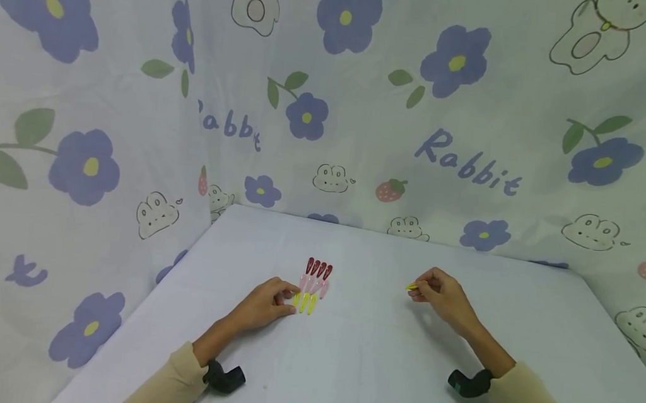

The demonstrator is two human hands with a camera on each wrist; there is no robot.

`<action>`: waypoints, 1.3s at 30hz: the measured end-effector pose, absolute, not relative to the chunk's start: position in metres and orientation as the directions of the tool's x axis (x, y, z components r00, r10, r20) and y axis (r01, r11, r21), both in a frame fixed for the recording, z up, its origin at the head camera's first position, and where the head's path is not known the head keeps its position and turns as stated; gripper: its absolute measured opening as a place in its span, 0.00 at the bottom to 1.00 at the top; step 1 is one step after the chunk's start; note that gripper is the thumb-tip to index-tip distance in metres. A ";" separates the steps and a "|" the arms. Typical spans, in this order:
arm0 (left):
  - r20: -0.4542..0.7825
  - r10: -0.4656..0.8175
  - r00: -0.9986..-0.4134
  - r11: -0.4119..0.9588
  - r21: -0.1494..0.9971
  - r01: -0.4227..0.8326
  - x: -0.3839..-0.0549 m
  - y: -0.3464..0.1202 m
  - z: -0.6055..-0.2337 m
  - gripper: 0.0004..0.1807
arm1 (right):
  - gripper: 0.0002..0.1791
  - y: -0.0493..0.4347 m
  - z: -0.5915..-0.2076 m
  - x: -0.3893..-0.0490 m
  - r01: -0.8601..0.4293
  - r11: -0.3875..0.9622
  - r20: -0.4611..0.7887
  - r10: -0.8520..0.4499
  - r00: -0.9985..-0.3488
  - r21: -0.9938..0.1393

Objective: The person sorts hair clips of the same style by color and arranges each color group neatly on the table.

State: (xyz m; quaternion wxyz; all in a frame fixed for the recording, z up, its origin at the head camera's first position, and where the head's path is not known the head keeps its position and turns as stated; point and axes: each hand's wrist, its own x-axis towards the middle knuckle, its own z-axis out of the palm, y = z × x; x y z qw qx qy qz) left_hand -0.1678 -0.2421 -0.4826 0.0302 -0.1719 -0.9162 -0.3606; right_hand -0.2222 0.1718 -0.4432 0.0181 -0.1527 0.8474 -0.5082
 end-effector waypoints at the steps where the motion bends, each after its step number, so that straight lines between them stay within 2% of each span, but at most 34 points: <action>1: 0.178 0.293 -0.939 0.683 0.648 0.336 -0.168 -0.242 -0.483 0.22 | 0.09 0.171 -0.445 -0.222 -0.252 0.414 0.146 -0.271 -0.952 -0.875; 4: 0.176 0.289 -0.941 0.688 0.645 0.332 -0.168 -0.242 -0.484 0.22 | 0.11 0.168 -0.448 -0.220 -0.300 0.387 0.207 -0.264 -0.942 -0.872; 7: 0.177 0.289 -0.941 0.686 0.647 0.332 -0.168 -0.241 -0.483 0.22 | 0.14 0.164 -0.449 -0.218 -0.330 0.419 0.250 -0.235 -0.939 -0.846; 13: 0.170 0.283 -0.944 0.686 0.652 0.323 -0.167 -0.241 -0.482 0.22 | 0.20 0.154 -0.451 -0.213 -0.315 0.474 0.245 -0.204 -0.948 -0.822; 21: 0.168 0.286 -0.944 0.679 0.660 0.323 -0.168 -0.241 -0.482 0.22 | 0.17 0.144 -0.458 -0.208 -0.351 0.422 0.316 -0.153 -0.936 -0.836; 32: 0.157 0.273 -0.949 0.690 0.656 0.307 -0.169 -0.241 -0.480 0.22 | 0.31 0.132 -0.459 -0.204 -0.303 0.410 0.205 -0.268 -0.942 -0.860; 39: 0.151 0.270 -0.951 0.689 0.660 0.300 -0.168 -0.241 -0.483 0.22 | 0.34 0.122 -0.458 -0.199 -0.294 0.386 0.170 -0.325 -0.930 -0.874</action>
